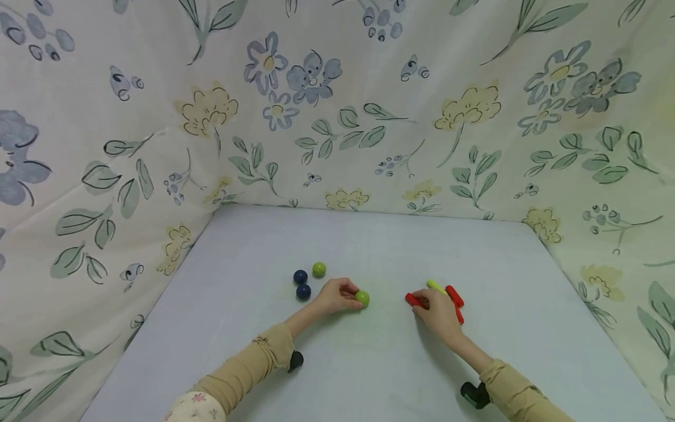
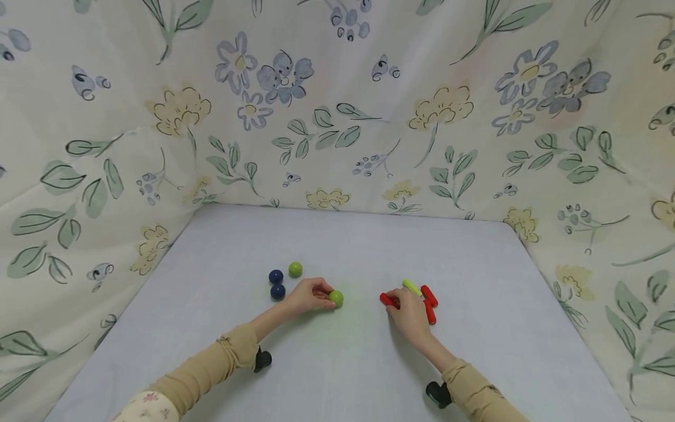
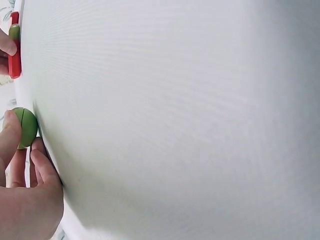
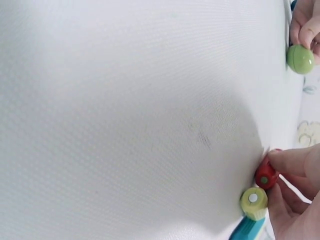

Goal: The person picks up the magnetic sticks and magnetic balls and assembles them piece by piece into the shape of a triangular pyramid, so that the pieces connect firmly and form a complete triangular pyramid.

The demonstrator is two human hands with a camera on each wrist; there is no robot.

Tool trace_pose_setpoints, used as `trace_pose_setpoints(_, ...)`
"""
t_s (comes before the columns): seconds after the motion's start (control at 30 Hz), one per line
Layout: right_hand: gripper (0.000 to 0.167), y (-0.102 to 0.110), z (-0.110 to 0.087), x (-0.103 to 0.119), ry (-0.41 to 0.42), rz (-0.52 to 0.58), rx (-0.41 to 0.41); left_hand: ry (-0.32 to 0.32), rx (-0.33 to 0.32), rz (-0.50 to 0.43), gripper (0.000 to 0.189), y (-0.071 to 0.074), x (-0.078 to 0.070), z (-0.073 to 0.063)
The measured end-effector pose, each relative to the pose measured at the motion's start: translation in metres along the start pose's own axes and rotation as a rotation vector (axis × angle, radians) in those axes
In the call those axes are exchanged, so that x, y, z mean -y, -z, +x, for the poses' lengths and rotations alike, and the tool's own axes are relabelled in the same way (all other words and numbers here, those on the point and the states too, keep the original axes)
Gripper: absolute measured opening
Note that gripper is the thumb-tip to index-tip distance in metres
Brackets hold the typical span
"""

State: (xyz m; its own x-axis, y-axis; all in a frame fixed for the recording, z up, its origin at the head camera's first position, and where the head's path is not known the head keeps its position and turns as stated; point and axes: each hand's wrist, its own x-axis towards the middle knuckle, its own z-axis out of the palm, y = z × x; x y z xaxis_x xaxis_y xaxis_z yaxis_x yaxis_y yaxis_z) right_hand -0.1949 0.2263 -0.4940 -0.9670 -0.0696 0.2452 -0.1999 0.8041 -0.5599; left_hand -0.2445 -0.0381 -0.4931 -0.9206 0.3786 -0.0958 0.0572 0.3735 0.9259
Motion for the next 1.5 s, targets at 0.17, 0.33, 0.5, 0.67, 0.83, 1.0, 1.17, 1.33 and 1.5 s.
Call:
trace_pose_setpoints(0.17, 0.023, 0.000, 0.000, 0.000, 0.011, 0.003, -0.005, -0.004, -0.003, -0.033, 0.029, 0.000, -0.001, -0.001)
trace_pose_setpoints(0.33, 0.023, 0.002, 0.000, 0.002, 0.043, 0.010, -0.022, 0.019, -0.007, -0.036, 0.029, 0.000, -0.002, -0.001)
trace_pose_setpoints(0.5, 0.023, 0.004, 0.001, 0.006, 0.067, 0.006, -0.029, 0.023, -0.014, -0.045, 0.028, 0.001, -0.002, -0.002)
trace_pose_setpoints(0.67, 0.023, 0.003, 0.002, 0.009, 0.077, 0.018, -0.014, 0.034, -0.011, -0.025, 0.028, 0.002, 0.000, -0.002)
trace_pose_setpoints(0.83, 0.023, 0.002, 0.003, 0.008, 0.083, 0.016, -0.004, 0.035, -0.021, 0.004, 0.029, 0.005, 0.001, -0.004)
trace_pose_setpoints(1.0, 0.023, 0.002, 0.004, 0.008, 0.104, 0.023, 0.002, 0.030, -0.039, 0.016, 0.028, 0.006, 0.001, -0.006)
trace_pose_setpoints(1.17, 0.023, 0.002, 0.006, 0.012, 0.130, 0.055, 0.031, 0.023, -0.039, 0.016, 0.028, 0.006, 0.002, -0.006)
trace_pose_setpoints(1.33, 0.023, 0.000, 0.008, 0.017, 0.116, 0.071, 0.096, 0.021, -0.028, 0.009, 0.028, 0.006, 0.002, -0.005)
trace_pose_setpoints(1.5, 0.023, -0.002, 0.010, 0.021, 0.121, 0.073, 0.140, 0.026, -0.018, -0.009, 0.028, 0.007, 0.002, -0.004)
